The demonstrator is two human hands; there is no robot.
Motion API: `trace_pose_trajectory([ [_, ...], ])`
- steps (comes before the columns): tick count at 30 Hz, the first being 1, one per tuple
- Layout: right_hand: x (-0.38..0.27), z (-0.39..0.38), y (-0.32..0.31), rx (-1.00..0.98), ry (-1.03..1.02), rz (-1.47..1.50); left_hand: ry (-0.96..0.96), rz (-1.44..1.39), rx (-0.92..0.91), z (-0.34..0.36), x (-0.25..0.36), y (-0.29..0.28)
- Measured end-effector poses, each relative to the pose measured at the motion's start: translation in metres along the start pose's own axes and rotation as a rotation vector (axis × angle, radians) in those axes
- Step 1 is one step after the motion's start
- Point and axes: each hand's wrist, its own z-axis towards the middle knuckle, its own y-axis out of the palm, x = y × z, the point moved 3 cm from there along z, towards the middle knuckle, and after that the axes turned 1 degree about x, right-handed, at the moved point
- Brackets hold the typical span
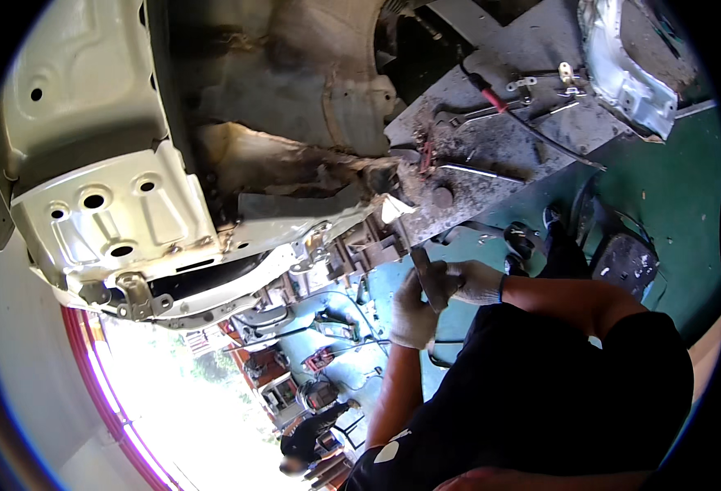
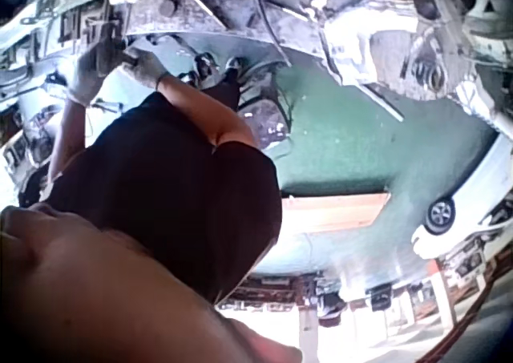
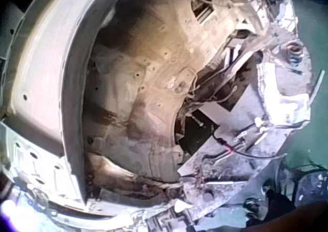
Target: The person files a car body panel, then welds the same area with a welding torch. They then use a drill to make holes in the panel and a hammer to shape the metal. The work is performed in a workshop with tools and car parts visible.
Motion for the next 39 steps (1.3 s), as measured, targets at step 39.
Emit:
trace_pose_trajectory([
  [39,-0.198,0.092,0.053,-0.221,0.069,0.312,1.272,1.044,0.98,0.09,0.263,-0.352],
])
